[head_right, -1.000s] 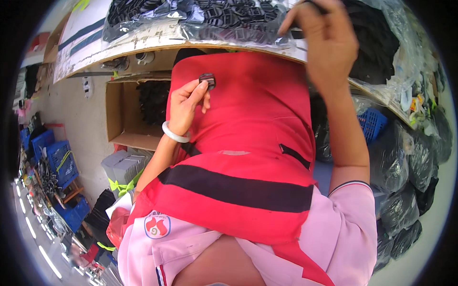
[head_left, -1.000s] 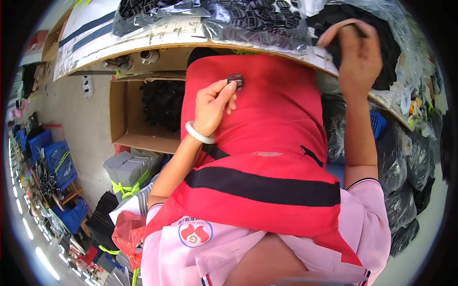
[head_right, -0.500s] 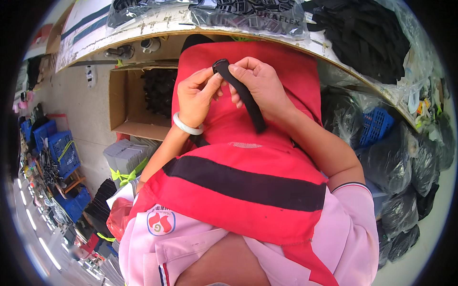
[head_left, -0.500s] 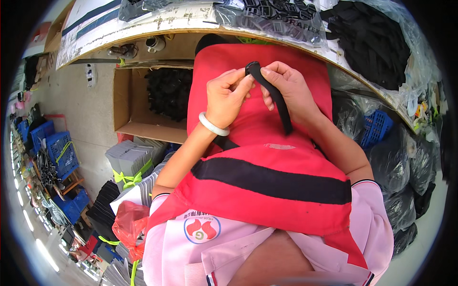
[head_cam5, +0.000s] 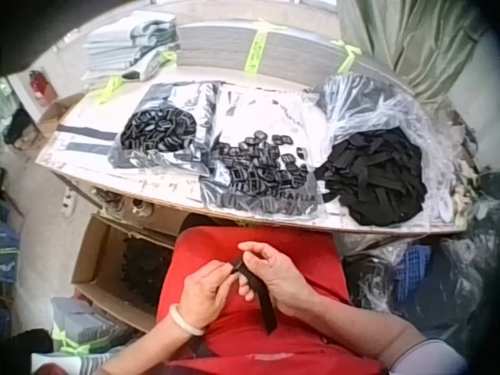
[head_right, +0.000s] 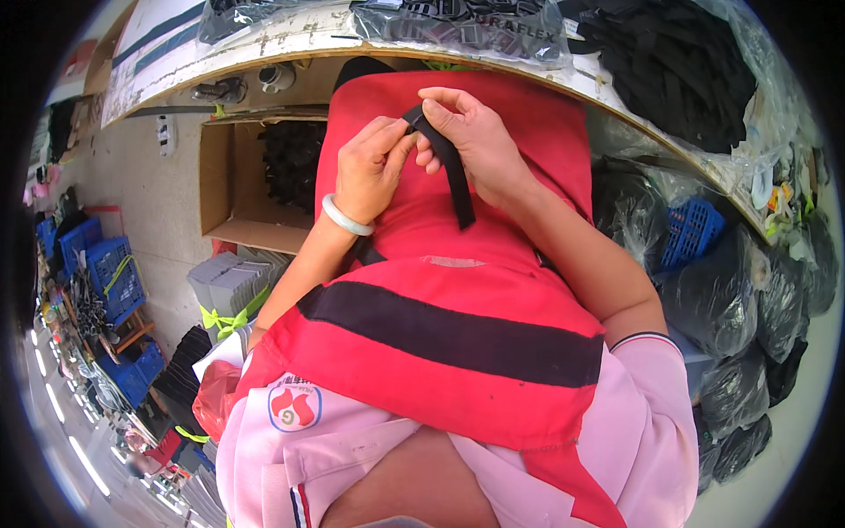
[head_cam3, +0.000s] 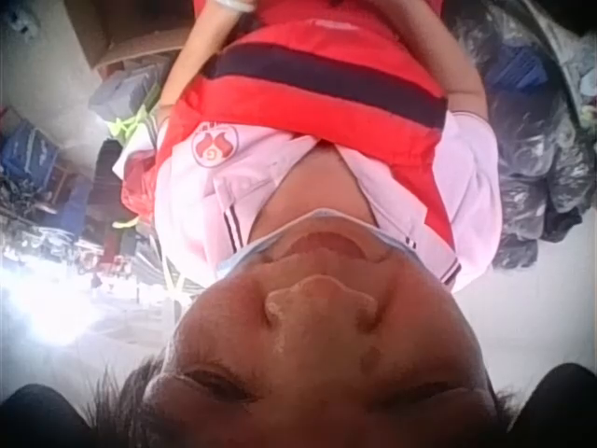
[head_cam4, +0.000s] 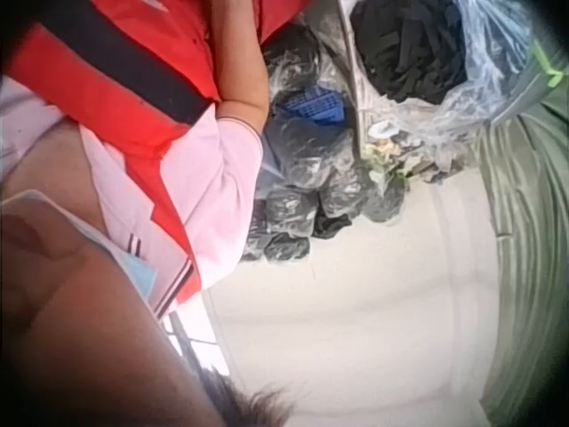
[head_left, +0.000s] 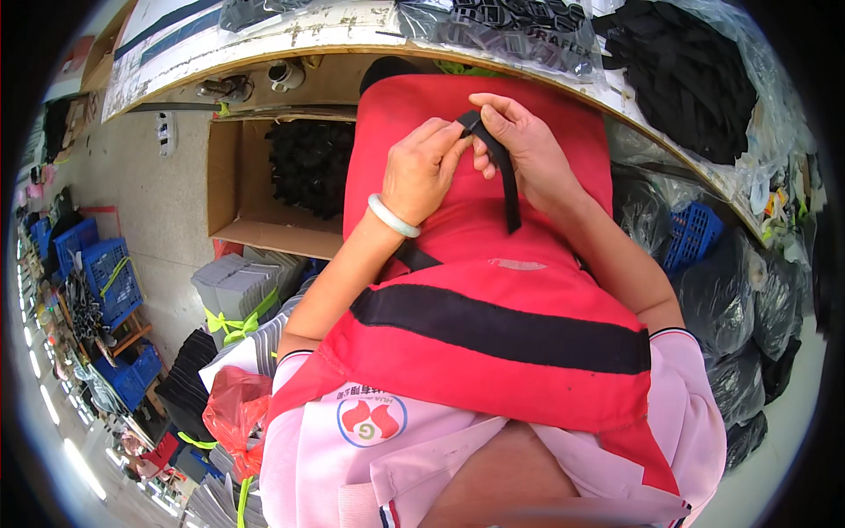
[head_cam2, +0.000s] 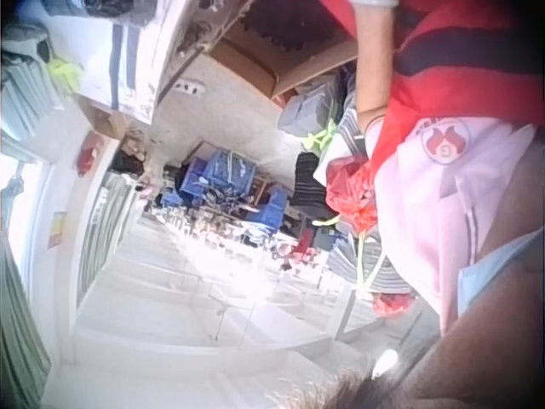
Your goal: Manually threading plastic buckles onto black nylon straps at a workbench.
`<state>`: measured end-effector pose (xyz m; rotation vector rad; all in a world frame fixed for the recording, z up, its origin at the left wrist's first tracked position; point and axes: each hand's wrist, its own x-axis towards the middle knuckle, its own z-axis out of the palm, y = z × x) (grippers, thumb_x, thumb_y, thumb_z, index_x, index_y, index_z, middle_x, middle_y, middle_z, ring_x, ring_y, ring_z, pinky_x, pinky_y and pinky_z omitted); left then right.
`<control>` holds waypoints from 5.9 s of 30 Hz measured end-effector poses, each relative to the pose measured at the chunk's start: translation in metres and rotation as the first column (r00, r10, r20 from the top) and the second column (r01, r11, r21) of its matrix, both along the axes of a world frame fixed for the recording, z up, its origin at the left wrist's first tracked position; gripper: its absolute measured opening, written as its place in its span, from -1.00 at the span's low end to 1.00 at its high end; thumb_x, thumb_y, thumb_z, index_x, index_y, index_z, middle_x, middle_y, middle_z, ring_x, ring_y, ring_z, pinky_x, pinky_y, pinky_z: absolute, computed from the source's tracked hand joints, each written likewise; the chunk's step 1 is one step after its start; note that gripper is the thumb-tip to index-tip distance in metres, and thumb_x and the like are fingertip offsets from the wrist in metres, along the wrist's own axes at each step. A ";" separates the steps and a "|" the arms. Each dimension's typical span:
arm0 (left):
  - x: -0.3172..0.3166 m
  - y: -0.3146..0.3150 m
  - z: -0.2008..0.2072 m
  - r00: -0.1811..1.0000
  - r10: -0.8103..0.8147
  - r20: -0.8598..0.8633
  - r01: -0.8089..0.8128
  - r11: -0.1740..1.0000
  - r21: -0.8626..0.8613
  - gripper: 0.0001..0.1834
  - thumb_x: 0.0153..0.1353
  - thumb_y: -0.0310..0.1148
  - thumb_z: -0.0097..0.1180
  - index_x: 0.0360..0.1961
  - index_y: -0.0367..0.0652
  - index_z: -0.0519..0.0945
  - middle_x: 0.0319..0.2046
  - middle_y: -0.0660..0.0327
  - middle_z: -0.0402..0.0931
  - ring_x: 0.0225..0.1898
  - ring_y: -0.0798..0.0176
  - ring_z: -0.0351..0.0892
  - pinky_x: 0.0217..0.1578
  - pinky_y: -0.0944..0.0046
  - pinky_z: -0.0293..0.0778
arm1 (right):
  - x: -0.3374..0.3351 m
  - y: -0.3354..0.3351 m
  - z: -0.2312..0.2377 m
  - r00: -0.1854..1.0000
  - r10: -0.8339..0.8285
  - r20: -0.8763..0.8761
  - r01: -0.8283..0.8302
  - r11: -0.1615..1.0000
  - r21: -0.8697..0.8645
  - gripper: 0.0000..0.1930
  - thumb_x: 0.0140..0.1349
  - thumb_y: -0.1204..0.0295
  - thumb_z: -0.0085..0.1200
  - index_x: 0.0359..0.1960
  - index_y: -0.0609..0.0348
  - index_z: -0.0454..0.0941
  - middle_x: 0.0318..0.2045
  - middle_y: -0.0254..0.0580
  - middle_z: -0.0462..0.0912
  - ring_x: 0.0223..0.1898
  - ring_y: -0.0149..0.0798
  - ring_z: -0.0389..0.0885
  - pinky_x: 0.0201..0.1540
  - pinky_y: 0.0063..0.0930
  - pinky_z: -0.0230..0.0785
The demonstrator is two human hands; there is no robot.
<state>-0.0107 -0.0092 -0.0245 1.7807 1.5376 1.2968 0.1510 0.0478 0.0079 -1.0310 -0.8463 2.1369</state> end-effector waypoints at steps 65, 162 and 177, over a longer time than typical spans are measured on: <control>-0.020 -0.030 0.028 0.906 -0.134 0.402 0.205 0.969 -0.137 -0.83 0.10 -0.69 0.16 -0.27 -0.29 0.65 -0.26 0.17 0.52 -0.26 0.31 0.56 -0.26 0.40 0.48 | 0.011 0.015 0.007 0.947 0.170 0.273 -0.267 0.890 0.371 -0.87 0.22 0.48 0.21 -0.29 0.24 0.53 -0.36 -0.37 0.61 -0.33 -0.54 0.56 -0.23 -0.64 0.46; 0.022 0.050 -0.005 0.750 -0.151 0.644 0.650 0.351 -0.674 -0.78 0.26 -0.38 0.20 -0.12 -0.26 0.65 -0.50 0.30 0.55 -0.50 0.50 0.46 -0.56 0.48 0.38 | 0.078 0.040 0.000 0.754 0.214 0.621 -0.597 0.617 0.513 -0.90 0.24 0.48 0.07 -0.28 0.25 0.53 -0.40 -0.07 0.63 -0.33 -0.16 0.63 -0.25 -0.34 0.46; 0.013 0.039 -0.002 0.307 0.296 0.904 0.704 0.569 -0.425 -0.85 0.36 -0.34 0.05 -0.18 -0.21 0.52 -0.35 0.25 0.47 -0.44 0.41 0.40 -0.62 0.51 0.26 | 0.123 0.184 0.020 0.459 -0.840 0.290 -0.660 -0.104 0.744 -0.86 0.14 0.42 0.20 -0.26 0.05 0.70 -0.26 -0.31 0.67 -0.08 -0.22 0.56 0.01 -0.33 0.32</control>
